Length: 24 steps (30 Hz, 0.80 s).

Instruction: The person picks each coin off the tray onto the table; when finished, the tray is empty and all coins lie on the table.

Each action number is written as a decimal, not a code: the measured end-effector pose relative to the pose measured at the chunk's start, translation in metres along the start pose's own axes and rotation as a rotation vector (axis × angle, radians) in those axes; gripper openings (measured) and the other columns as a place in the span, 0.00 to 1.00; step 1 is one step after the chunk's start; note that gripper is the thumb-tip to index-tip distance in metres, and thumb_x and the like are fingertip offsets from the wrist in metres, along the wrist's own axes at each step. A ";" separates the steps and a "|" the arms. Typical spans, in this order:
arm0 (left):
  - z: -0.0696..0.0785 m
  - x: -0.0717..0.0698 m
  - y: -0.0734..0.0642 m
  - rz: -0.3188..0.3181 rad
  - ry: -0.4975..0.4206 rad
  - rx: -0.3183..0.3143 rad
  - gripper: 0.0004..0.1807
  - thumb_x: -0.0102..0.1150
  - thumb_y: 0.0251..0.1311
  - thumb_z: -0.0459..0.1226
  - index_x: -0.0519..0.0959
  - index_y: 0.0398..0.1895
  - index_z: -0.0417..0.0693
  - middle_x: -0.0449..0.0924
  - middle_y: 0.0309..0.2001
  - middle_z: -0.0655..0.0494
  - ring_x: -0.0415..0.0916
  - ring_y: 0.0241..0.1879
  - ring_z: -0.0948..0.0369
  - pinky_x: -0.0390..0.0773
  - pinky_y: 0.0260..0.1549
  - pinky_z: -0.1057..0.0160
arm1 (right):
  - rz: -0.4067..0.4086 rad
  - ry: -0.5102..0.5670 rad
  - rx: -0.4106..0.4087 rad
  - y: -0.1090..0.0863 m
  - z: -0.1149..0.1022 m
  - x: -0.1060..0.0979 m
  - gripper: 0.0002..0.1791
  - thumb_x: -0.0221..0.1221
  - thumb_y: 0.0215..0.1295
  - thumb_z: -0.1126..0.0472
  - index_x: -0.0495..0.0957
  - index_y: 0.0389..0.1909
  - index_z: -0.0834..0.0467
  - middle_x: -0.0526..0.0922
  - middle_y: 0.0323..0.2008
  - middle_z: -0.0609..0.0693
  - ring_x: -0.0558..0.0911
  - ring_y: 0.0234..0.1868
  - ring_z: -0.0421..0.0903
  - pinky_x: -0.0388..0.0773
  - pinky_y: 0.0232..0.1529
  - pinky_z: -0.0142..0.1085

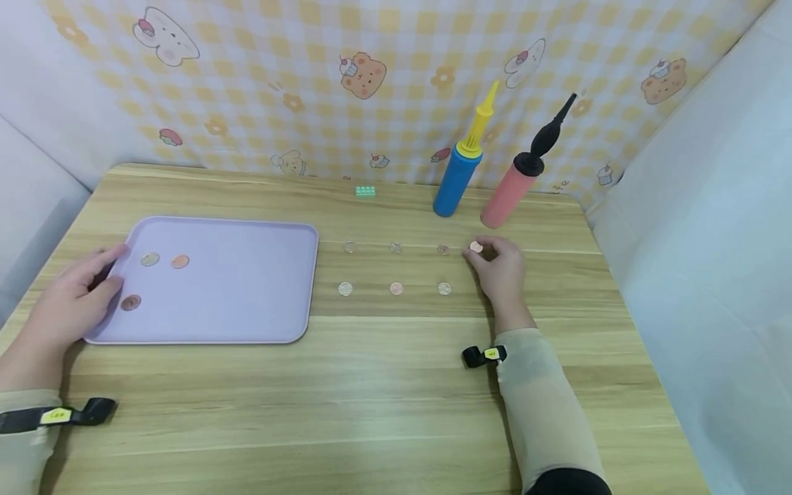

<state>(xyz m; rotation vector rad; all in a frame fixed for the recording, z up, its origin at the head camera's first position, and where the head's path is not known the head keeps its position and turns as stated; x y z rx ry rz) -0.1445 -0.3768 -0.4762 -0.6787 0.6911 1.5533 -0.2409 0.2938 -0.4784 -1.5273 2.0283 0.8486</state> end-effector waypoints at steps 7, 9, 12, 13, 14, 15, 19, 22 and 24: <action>-0.002 0.002 0.000 0.003 -0.001 0.006 0.30 0.44 0.80 0.35 0.61 0.82 0.38 0.51 0.79 0.23 0.42 0.81 0.27 0.39 0.77 0.27 | 0.039 -0.044 0.073 0.003 0.016 -0.013 0.21 0.73 0.69 0.54 0.87 0.56 0.63 0.88 0.55 0.61 0.84 0.57 0.57 0.78 0.63 0.52; -0.002 0.002 0.001 0.000 -0.001 0.003 0.30 0.43 0.81 0.35 0.60 0.82 0.38 0.51 0.80 0.23 0.41 0.81 0.28 0.39 0.77 0.27 | 0.046 -0.057 0.070 0.004 0.018 -0.016 0.21 0.74 0.68 0.53 0.88 0.55 0.63 0.88 0.55 0.61 0.84 0.58 0.57 0.78 0.65 0.52; -0.001 0.002 0.001 -0.003 0.000 -0.005 0.30 0.43 0.81 0.36 0.60 0.83 0.38 0.51 0.80 0.24 0.41 0.81 0.28 0.39 0.77 0.27 | 0.041 -0.068 0.045 0.005 0.018 -0.018 0.20 0.74 0.68 0.53 0.89 0.53 0.63 0.89 0.52 0.61 0.85 0.58 0.58 0.78 0.64 0.52; -0.001 0.002 0.001 -0.004 -0.001 -0.007 0.30 0.43 0.81 0.36 0.60 0.83 0.38 0.51 0.80 0.24 0.41 0.81 0.29 0.39 0.77 0.27 | 0.039 -0.071 0.031 0.005 0.018 -0.018 0.19 0.74 0.68 0.53 0.89 0.52 0.63 0.90 0.51 0.61 0.85 0.57 0.58 0.78 0.64 0.53; -0.001 0.002 0.001 -0.005 -0.003 -0.008 0.30 0.43 0.81 0.36 0.60 0.83 0.38 0.51 0.80 0.24 0.41 0.81 0.29 0.38 0.77 0.27 | 0.033 -0.072 0.020 0.005 0.017 -0.018 0.19 0.74 0.68 0.54 0.90 0.51 0.63 0.90 0.50 0.61 0.85 0.57 0.58 0.78 0.65 0.53; -0.001 0.001 0.001 -0.005 -0.003 -0.008 0.30 0.43 0.81 0.36 0.60 0.83 0.38 0.51 0.80 0.24 0.41 0.81 0.29 0.38 0.77 0.27 | 0.027 -0.077 0.011 0.005 0.016 -0.018 0.18 0.74 0.68 0.54 0.90 0.50 0.63 0.90 0.50 0.61 0.85 0.58 0.58 0.77 0.65 0.54; -0.001 0.001 0.001 -0.004 -0.009 -0.003 0.30 0.43 0.81 0.35 0.60 0.82 0.38 0.51 0.79 0.23 0.41 0.81 0.29 0.39 0.77 0.27 | 0.004 -0.103 -0.009 0.006 0.013 -0.017 0.16 0.73 0.69 0.54 0.90 0.49 0.62 0.90 0.48 0.60 0.84 0.58 0.59 0.76 0.66 0.56; -0.002 0.000 0.001 -0.007 -0.007 -0.008 0.30 0.42 0.81 0.36 0.59 0.83 0.38 0.50 0.80 0.23 0.40 0.81 0.29 0.38 0.77 0.27 | -0.008 -0.130 -0.017 0.007 0.012 -0.017 0.17 0.73 0.69 0.53 0.91 0.50 0.61 0.90 0.48 0.60 0.83 0.58 0.59 0.75 0.66 0.56; -0.003 0.000 0.001 -0.007 -0.008 -0.010 0.31 0.42 0.81 0.36 0.59 0.83 0.38 0.50 0.80 0.24 0.40 0.82 0.29 0.37 0.77 0.27 | -0.018 -0.148 -0.014 0.007 0.010 -0.017 0.17 0.73 0.69 0.52 0.91 0.50 0.60 0.90 0.49 0.60 0.83 0.58 0.59 0.74 0.66 0.56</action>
Point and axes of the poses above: each hand's wrist, its own y-axis towards the middle knuckle, its own x-axis out of the palm, z = x × y, the point moved 3 cm from there along y, towards the middle knuckle
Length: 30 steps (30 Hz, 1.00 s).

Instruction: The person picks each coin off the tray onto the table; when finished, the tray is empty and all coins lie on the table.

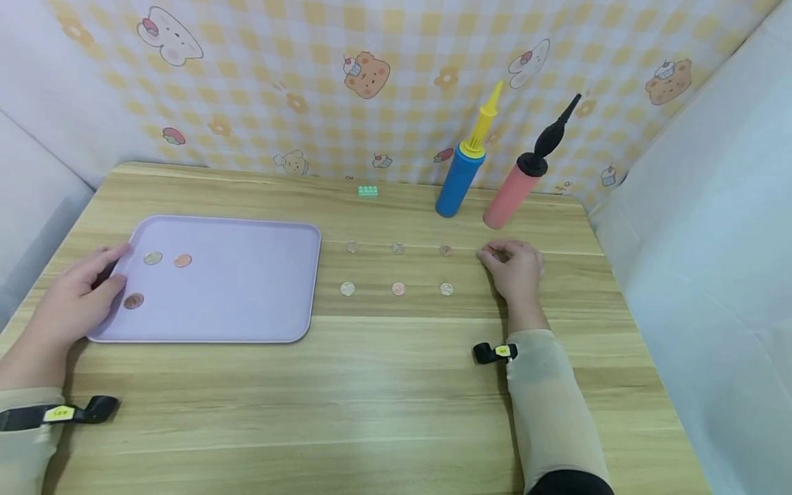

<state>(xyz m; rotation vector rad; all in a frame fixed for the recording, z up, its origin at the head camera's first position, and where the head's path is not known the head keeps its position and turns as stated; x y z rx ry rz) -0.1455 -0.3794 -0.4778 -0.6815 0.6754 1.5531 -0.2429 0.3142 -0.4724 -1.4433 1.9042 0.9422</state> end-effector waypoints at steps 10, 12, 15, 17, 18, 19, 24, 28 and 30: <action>0.001 -0.002 0.000 -0.003 0.005 -0.005 0.31 0.42 0.81 0.36 0.59 0.83 0.38 0.50 0.80 0.24 0.40 0.81 0.29 0.38 0.77 0.27 | -0.037 -0.015 0.028 -0.005 -0.005 -0.002 0.20 0.71 0.71 0.50 0.90 0.56 0.58 0.85 0.56 0.62 0.77 0.61 0.61 0.66 0.68 0.59; 0.001 -0.002 0.000 -0.003 0.007 -0.003 0.31 0.42 0.81 0.36 0.59 0.83 0.38 0.50 0.80 0.24 0.40 0.81 0.29 0.38 0.77 0.27 | -0.045 -0.019 0.031 -0.005 -0.004 -0.002 0.20 0.70 0.72 0.49 0.89 0.56 0.58 0.83 0.56 0.62 0.76 0.62 0.61 0.64 0.67 0.60; 0.001 -0.001 0.000 -0.003 0.010 -0.001 0.31 0.42 0.81 0.36 0.59 0.83 0.38 0.50 0.80 0.23 0.40 0.81 0.28 0.38 0.77 0.27 | -0.058 -0.031 0.035 -0.005 -0.003 -0.001 0.22 0.68 0.73 0.48 0.89 0.58 0.57 0.82 0.58 0.62 0.74 0.63 0.61 0.62 0.68 0.62; 0.001 -0.001 0.000 -0.004 0.011 0.001 0.31 0.42 0.81 0.36 0.59 0.83 0.38 0.50 0.80 0.23 0.39 0.81 0.28 0.37 0.77 0.26 | -0.065 -0.036 0.035 -0.006 -0.003 -0.001 0.22 0.67 0.74 0.47 0.88 0.59 0.57 0.81 0.59 0.63 0.73 0.64 0.61 0.60 0.68 0.63; 0.001 -0.001 0.000 -0.004 0.012 0.001 0.31 0.43 0.81 0.36 0.59 0.83 0.38 0.50 0.80 0.23 0.40 0.81 0.28 0.38 0.77 0.26 | -0.067 -0.039 0.036 -0.006 -0.003 -0.001 0.23 0.67 0.74 0.46 0.88 0.60 0.57 0.81 0.59 0.63 0.73 0.64 0.62 0.60 0.69 0.64; 0.002 0.000 0.000 -0.005 0.014 -0.001 0.31 0.43 0.81 0.36 0.59 0.83 0.38 0.50 0.80 0.23 0.39 0.81 0.28 0.37 0.77 0.26 | -0.069 -0.042 0.036 -0.006 -0.002 -0.001 0.23 0.67 0.74 0.46 0.88 0.60 0.57 0.81 0.60 0.63 0.73 0.65 0.62 0.59 0.69 0.64; 0.002 0.000 0.000 -0.008 0.015 -0.008 0.31 0.42 0.81 0.36 0.59 0.83 0.38 0.49 0.80 0.23 0.39 0.81 0.28 0.37 0.76 0.26 | -0.061 -0.046 0.025 -0.006 -0.002 -0.001 0.23 0.66 0.74 0.46 0.88 0.60 0.56 0.82 0.59 0.62 0.73 0.63 0.61 0.59 0.68 0.64; 0.001 0.000 -0.001 -0.009 0.016 -0.016 0.31 0.42 0.81 0.37 0.58 0.83 0.38 0.49 0.80 0.23 0.39 0.81 0.27 0.38 0.76 0.25 | -0.014 -0.030 -0.013 -0.005 -0.003 -0.001 0.22 0.67 0.73 0.48 0.88 0.60 0.57 0.86 0.57 0.61 0.76 0.61 0.61 0.63 0.68 0.61; 0.001 0.001 -0.001 -0.010 0.018 -0.020 0.31 0.42 0.81 0.37 0.58 0.83 0.39 0.48 0.81 0.24 0.39 0.81 0.27 0.38 0.76 0.25 | 0.010 -0.018 -0.019 -0.005 -0.004 0.000 0.23 0.67 0.72 0.49 0.87 0.61 0.58 0.87 0.57 0.61 0.77 0.60 0.61 0.64 0.68 0.60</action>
Point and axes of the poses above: each hand's wrist, its own y-axis towards the middle knuckle, its own x-axis out of the palm, z = x × y, the point moved 3 cm from there along y, towards the middle knuckle
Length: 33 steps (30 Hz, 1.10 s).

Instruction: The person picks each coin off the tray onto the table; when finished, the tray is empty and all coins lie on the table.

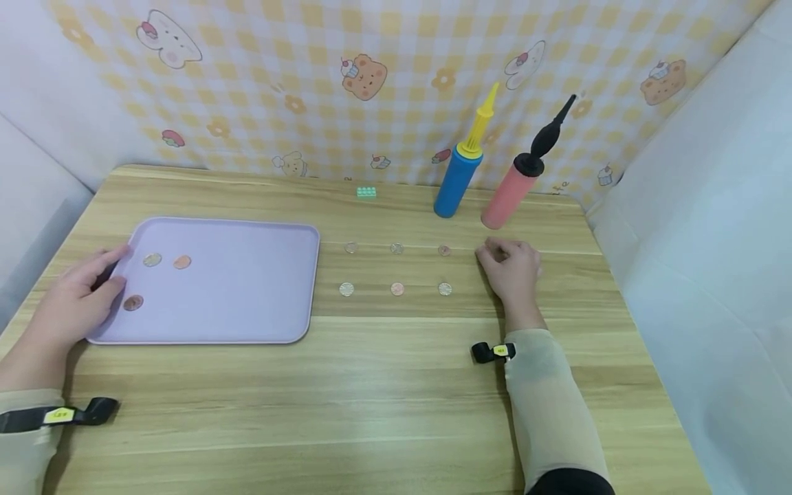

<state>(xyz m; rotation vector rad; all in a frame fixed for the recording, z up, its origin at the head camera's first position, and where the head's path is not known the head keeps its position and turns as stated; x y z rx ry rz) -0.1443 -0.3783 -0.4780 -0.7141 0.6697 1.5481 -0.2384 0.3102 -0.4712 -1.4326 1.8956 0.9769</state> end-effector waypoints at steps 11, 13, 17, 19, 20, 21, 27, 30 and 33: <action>0.000 -0.001 -0.002 -0.005 -0.029 -0.019 0.31 0.41 0.81 0.36 0.57 0.84 0.38 0.47 0.81 0.25 0.38 0.81 0.28 0.37 0.76 0.25 | 0.163 0.009 -0.204 -0.011 -0.042 0.024 0.21 0.70 0.66 0.55 0.87 0.54 0.64 0.81 0.52 0.66 0.74 0.59 0.67 0.65 0.63 0.62; 0.001 -0.001 -0.002 -0.005 -0.028 -0.028 0.31 0.41 0.82 0.36 0.57 0.84 0.39 0.46 0.82 0.26 0.38 0.81 0.28 0.37 0.76 0.25 | 0.180 0.024 -0.275 -0.015 -0.054 0.031 0.21 0.71 0.64 0.57 0.87 0.54 0.64 0.81 0.51 0.66 0.75 0.57 0.68 0.66 0.61 0.62; 0.003 -0.001 -0.001 -0.002 -0.026 -0.032 0.31 0.41 0.82 0.37 0.57 0.84 0.39 0.46 0.82 0.26 0.38 0.81 0.28 0.38 0.75 0.24 | 0.165 0.060 -0.331 -0.022 -0.076 0.043 0.24 0.71 0.63 0.58 0.85 0.58 0.64 0.81 0.51 0.65 0.75 0.56 0.67 0.67 0.60 0.60; 0.004 -0.001 -0.001 -0.001 -0.027 -0.033 0.31 0.41 0.82 0.37 0.57 0.84 0.40 0.46 0.82 0.26 0.38 0.81 0.28 0.38 0.75 0.24 | 0.154 0.072 -0.349 -0.025 -0.085 0.049 0.25 0.70 0.62 0.58 0.85 0.59 0.64 0.80 0.51 0.65 0.75 0.55 0.66 0.67 0.60 0.59; 0.004 -0.001 -0.001 -0.002 -0.028 -0.034 0.31 0.40 0.82 0.37 0.57 0.84 0.39 0.46 0.82 0.26 0.38 0.81 0.28 0.38 0.75 0.24 | 0.151 0.083 -0.363 -0.026 -0.089 0.052 0.25 0.70 0.62 0.59 0.85 0.59 0.64 0.80 0.51 0.65 0.75 0.55 0.66 0.68 0.60 0.59; 0.004 -0.001 -0.001 -0.001 -0.028 -0.033 0.31 0.40 0.82 0.37 0.57 0.84 0.39 0.45 0.82 0.26 0.38 0.81 0.28 0.38 0.75 0.24 | 0.153 0.090 -0.379 -0.027 -0.094 0.055 0.24 0.70 0.61 0.59 0.85 0.58 0.64 0.80 0.51 0.65 0.76 0.55 0.66 0.68 0.59 0.59; 0.002 -0.002 -0.002 0.001 -0.027 -0.030 0.31 0.41 0.82 0.37 0.58 0.84 0.39 0.46 0.82 0.26 0.38 0.81 0.28 0.38 0.76 0.24 | 0.181 0.112 -0.498 -0.034 -0.121 0.073 0.21 0.71 0.60 0.60 0.87 0.53 0.64 0.82 0.49 0.65 0.77 0.53 0.66 0.70 0.57 0.59; 0.002 -0.002 -0.002 0.005 -0.023 -0.026 0.31 0.41 0.81 0.37 0.58 0.83 0.39 0.47 0.81 0.25 0.39 0.81 0.27 0.39 0.75 0.24 | 0.151 0.108 -0.516 -0.037 -0.135 0.083 0.20 0.71 0.60 0.60 0.87 0.53 0.63 0.82 0.50 0.63 0.76 0.54 0.65 0.70 0.57 0.59; 0.002 -0.001 -0.001 0.008 -0.021 -0.020 0.31 0.41 0.81 0.37 0.59 0.83 0.39 0.48 0.81 0.25 0.40 0.81 0.27 0.39 0.76 0.24 | 0.098 0.094 -0.521 -0.041 -0.147 0.092 0.21 0.71 0.62 0.59 0.87 0.55 0.61 0.82 0.51 0.60 0.75 0.56 0.61 0.69 0.59 0.56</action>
Point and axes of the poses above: each hand's wrist, its own y-axis towards the middle knuckle, its own x-axis out of the palm, z = x × y, the point moved 3 cm from there along y, towards the middle knuckle
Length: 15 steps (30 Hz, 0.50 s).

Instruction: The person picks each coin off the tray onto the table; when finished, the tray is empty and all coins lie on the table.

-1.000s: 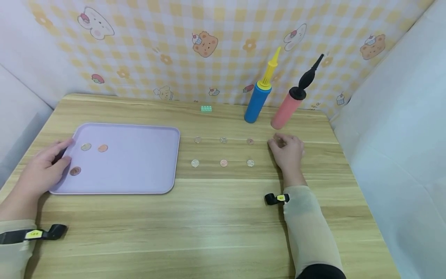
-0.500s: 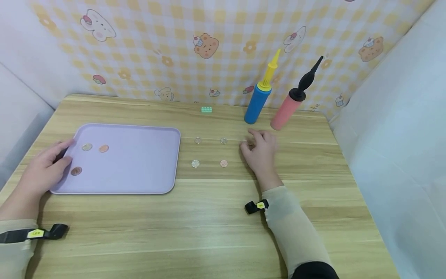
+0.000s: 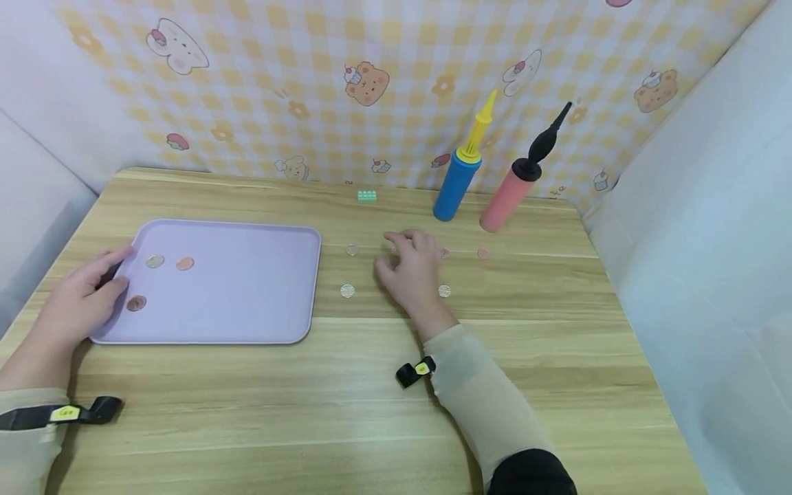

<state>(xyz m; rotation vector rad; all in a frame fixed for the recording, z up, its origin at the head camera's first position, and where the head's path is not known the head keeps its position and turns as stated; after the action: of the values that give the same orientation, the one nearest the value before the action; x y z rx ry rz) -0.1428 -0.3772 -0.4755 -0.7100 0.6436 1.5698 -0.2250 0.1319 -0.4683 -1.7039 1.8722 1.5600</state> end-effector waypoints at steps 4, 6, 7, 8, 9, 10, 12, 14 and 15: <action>-0.001 0.000 0.000 0.003 0.001 0.008 0.31 0.41 0.81 0.36 0.58 0.83 0.38 0.48 0.81 0.25 0.40 0.81 0.27 0.39 0.76 0.25 | -0.080 0.010 0.007 0.002 -0.020 0.014 0.22 0.70 0.64 0.55 0.86 0.58 0.59 0.81 0.54 0.58 0.74 0.59 0.58 0.68 0.63 0.53; -0.001 0.000 0.000 0.006 0.000 0.013 0.31 0.42 0.81 0.36 0.59 0.83 0.38 0.49 0.81 0.24 0.40 0.81 0.27 0.39 0.76 0.26 | -0.107 0.021 0.003 0.003 -0.032 0.021 0.23 0.69 0.65 0.54 0.86 0.59 0.58 0.81 0.55 0.57 0.74 0.60 0.57 0.68 0.64 0.52; -0.001 0.000 0.000 0.007 0.001 0.012 0.31 0.42 0.81 0.36 0.59 0.83 0.38 0.49 0.81 0.24 0.40 0.81 0.27 0.39 0.76 0.26 | -0.119 0.026 0.002 0.004 -0.037 0.024 0.23 0.69 0.65 0.54 0.86 0.59 0.58 0.81 0.56 0.57 0.74 0.61 0.56 0.68 0.65 0.52; -0.001 0.000 0.000 0.008 0.001 0.012 0.31 0.42 0.81 0.36 0.59 0.83 0.38 0.49 0.81 0.24 0.40 0.81 0.27 0.39 0.76 0.26 | -0.128 0.028 -0.006 0.004 -0.043 0.027 0.23 0.69 0.65 0.53 0.86 0.59 0.57 0.81 0.56 0.56 0.74 0.61 0.56 0.68 0.65 0.52; -0.001 0.000 0.000 0.008 0.002 0.013 0.31 0.42 0.81 0.36 0.59 0.83 0.38 0.49 0.81 0.24 0.40 0.81 0.27 0.39 0.76 0.26 | -0.133 0.033 -0.016 0.005 -0.048 0.030 0.23 0.69 0.65 0.54 0.86 0.59 0.57 0.81 0.56 0.56 0.74 0.62 0.56 0.68 0.66 0.53; 0.000 -0.001 0.000 0.009 0.003 0.012 0.31 0.41 0.81 0.36 0.59 0.83 0.38 0.49 0.81 0.24 0.40 0.81 0.28 0.39 0.76 0.26 | -0.136 0.040 -0.026 0.005 -0.053 0.033 0.22 0.69 0.65 0.54 0.86 0.58 0.57 0.81 0.56 0.56 0.74 0.62 0.55 0.68 0.66 0.53; 0.000 -0.001 0.000 0.010 0.008 0.011 0.31 0.41 0.81 0.36 0.59 0.83 0.38 0.49 0.81 0.25 0.40 0.81 0.28 0.39 0.76 0.26 | -0.146 0.039 -0.048 0.006 -0.062 0.039 0.22 0.70 0.65 0.53 0.86 0.58 0.57 0.81 0.56 0.55 0.74 0.62 0.55 0.67 0.67 0.53; 0.000 0.000 0.001 0.007 0.011 0.005 0.31 0.41 0.81 0.37 0.59 0.83 0.39 0.49 0.81 0.25 0.40 0.81 0.28 0.39 0.76 0.26 | -0.159 0.035 -0.056 0.007 -0.070 0.044 0.22 0.70 0.65 0.53 0.87 0.58 0.56 0.81 0.56 0.54 0.74 0.62 0.55 0.67 0.66 0.54; 0.000 0.000 0.001 0.005 0.012 0.003 0.31 0.41 0.81 0.37 0.58 0.84 0.40 0.49 0.81 0.25 0.40 0.81 0.28 0.39 0.76 0.26 | -0.167 0.033 -0.058 0.008 -0.074 0.047 0.22 0.70 0.65 0.52 0.87 0.58 0.56 0.81 0.56 0.54 0.74 0.63 0.55 0.67 0.67 0.54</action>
<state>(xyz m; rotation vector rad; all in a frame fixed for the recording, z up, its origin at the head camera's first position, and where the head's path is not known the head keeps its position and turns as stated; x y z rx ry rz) -0.1438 -0.3779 -0.4755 -0.7170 0.6570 1.5694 -0.2106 0.0459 -0.4644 -1.8681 1.6656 1.5436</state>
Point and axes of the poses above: each hand's wrist, its own y-axis towards the middle knuckle, its own x-axis out of the palm, z = x × y, the point moved 3 cm from there along y, towards the middle knuckle
